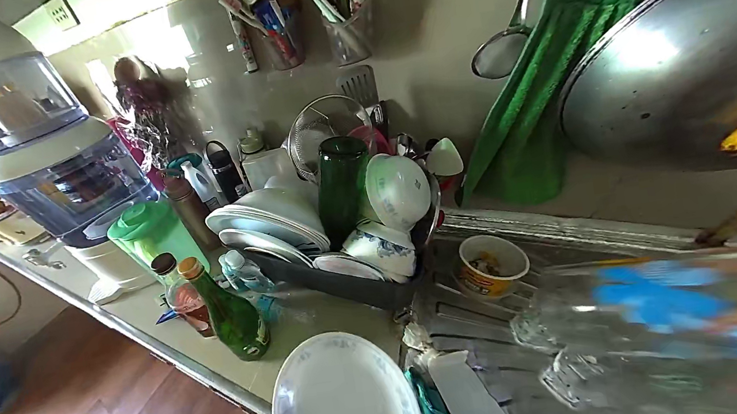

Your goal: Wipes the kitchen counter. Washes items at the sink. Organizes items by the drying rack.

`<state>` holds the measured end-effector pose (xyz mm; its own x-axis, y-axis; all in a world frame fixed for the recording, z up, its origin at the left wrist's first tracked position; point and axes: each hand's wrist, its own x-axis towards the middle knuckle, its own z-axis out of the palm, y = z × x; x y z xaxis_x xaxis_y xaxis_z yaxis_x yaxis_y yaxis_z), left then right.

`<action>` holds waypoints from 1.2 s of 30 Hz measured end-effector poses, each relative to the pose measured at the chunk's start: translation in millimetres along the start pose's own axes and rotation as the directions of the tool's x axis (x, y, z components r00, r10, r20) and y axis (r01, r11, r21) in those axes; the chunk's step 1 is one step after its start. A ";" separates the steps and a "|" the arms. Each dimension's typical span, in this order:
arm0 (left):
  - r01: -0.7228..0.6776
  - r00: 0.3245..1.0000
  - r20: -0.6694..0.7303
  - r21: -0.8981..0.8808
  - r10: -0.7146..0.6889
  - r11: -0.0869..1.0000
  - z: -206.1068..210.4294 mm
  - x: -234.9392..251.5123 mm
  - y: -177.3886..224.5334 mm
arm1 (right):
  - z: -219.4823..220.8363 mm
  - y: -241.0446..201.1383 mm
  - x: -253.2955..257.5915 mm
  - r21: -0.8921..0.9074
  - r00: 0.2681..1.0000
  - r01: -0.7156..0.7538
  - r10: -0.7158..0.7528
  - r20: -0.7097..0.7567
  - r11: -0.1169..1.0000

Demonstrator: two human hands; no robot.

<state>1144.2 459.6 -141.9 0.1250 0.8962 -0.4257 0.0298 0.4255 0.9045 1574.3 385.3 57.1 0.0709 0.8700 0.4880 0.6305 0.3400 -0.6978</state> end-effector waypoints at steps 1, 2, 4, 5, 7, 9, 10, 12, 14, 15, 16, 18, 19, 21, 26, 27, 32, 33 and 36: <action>0.034 0.999 -0.011 -0.055 -0.034 0.998 2.0 10.3 -10.7 | 16.9 19.1 10.3 0.022 0.993 0.068 -0.070 0.096 0.997; 0.058 0.998 -0.022 -0.088 -0.060 0.994 4.0 19.3 -16.5 | 42.7 31.2 22.4 -0.017 0.980 0.143 -0.139 0.143 0.990; 0.083 0.995 -0.037 -0.110 -0.088 0.990 5.9 34.9 -21.4 | 107.5 36.3 45.3 -0.131 0.949 0.267 -0.236 0.210 0.955; 0.088 0.995 -0.045 -0.110 -0.093 0.990 6.7 41.2 -21.8 | 138.0 33.5 54.3 -0.138 0.928 0.300 -0.256 0.270 0.944; 0.093 0.994 -0.053 -0.117 -0.100 0.989 7.9 52.4 -23.2 | 186.7 27.0 67.2 -0.129 0.871 0.322 -0.240 0.429 0.938; 0.087 0.994 -0.050 -0.128 -0.094 0.988 7.8 62.8 -25.4 | 223.0 25.9 76.0 -0.131 0.800 0.329 -0.203 0.564 0.935; 0.083 0.995 -0.051 -0.134 -0.090 0.987 7.9 66.9 -25.1 | 237.5 26.9 79.3 -0.142 0.770 0.348 -0.196 0.607 0.927; 0.076 0.994 -0.062 -0.138 -0.085 0.987 8.8 73.6 -22.3 | 259.4 29.4 84.5 -0.186 0.720 0.378 -0.161 0.675 0.907; 0.080 0.993 -0.071 -0.117 -0.089 0.990 7.7 81.0 -18.4 | 275.0 33.4 89.1 -0.225 0.695 0.405 -0.139 0.705 0.886; 0.085 0.993 -0.072 -0.100 -0.093 0.991 6.4 84.1 -16.4 | 281.5 35.9 91.5 -0.239 0.694 0.415 -0.135 0.707 0.878; 0.087 0.993 -0.068 -0.085 -0.093 0.993 4.8 86.3 -14.9 | 286.7 37.1 94.2 -0.253 0.689 0.417 -0.122 0.715 0.873; 0.079 0.995 -0.052 -0.053 -0.082 0.995 1.6 89.4 -13.1 | 295.6 38.2 99.7 -0.274 0.681 0.435 -0.114 0.724 0.858; 0.072 0.996 -0.050 -0.031 -0.073 0.997 0.8 89.6 -13.0 | 299.9 38.8 101.8 -0.282 0.679 0.443 -0.113 0.726 0.851; 0.050 0.997 -0.056 0.012 -0.049 0.999 1.6 86.5 -13.2 | 307.6 39.2 105.0 -0.297 0.668 0.452 -0.098 0.738 0.841; 0.010 0.991 -0.124 0.424 0.047 0.906 -3.3 77.5 -10.9 | 317.1 38.2 105.2 -0.319 0.629 0.464 -0.054 0.776 0.827; 0.003 0.989 -0.129 0.536 0.078 0.844 -5.2 77.0 -10.0 | 317.7 37.9 104.9 -0.326 0.626 0.461 -0.042 0.779 0.826; -0.033 0.941 -0.154 0.845 0.302 0.533 7.9 75.7 8.3 | 320.4 35.8 102.3 -0.348 0.639 0.468 -0.039 0.768 0.812; -0.100 0.918 -0.129 0.840 0.375 0.533 12.0 81.6 11.6 | 320.8 36.2 100.6 -0.345 0.652 0.466 -0.053 0.757 0.815; -0.396 0.852 0.031 0.691 0.523 0.604 20.2 114.3 8.4 | 319.4 37.1 93.2 -0.344 0.680 0.449 -0.066 0.730 0.825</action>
<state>1178.8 563.1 -182.4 0.1528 0.9820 0.1114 0.6537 -0.1849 0.7338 1357.5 593.1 -90.7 -0.5579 0.8299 -0.0046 0.8174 0.5485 -0.1761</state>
